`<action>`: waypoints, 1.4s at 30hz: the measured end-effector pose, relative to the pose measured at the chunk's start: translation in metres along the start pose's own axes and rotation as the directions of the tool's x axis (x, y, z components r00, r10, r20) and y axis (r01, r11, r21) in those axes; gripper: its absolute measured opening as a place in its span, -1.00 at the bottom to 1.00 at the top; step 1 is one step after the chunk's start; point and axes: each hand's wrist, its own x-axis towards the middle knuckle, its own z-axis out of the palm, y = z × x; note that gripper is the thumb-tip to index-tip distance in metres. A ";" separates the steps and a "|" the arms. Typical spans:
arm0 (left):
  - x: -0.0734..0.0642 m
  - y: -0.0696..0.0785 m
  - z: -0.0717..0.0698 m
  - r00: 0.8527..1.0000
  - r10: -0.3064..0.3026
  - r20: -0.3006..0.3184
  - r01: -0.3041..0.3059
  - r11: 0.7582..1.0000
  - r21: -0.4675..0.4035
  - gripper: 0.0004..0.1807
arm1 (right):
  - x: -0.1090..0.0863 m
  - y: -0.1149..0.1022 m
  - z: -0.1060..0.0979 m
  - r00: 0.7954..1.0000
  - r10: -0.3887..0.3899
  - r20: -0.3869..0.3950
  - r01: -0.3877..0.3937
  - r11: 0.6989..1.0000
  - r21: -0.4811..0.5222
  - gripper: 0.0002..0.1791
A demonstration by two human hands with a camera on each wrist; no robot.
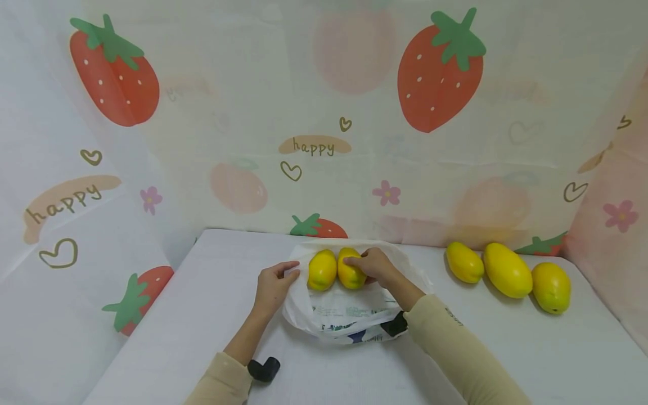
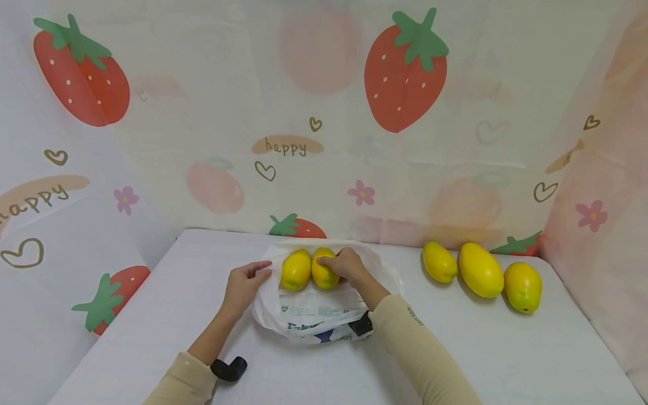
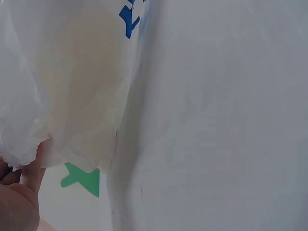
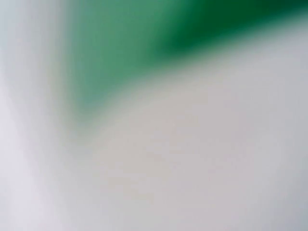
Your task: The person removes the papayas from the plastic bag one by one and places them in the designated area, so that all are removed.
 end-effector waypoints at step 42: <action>-0.002 0.002 -0.001 1.000 0.013 -0.002 -0.013 1.000 -0.005 -0.72 | -0.034 -0.005 -0.027 0.996 -0.086 0.034 0.089 0.994 -0.065 -0.26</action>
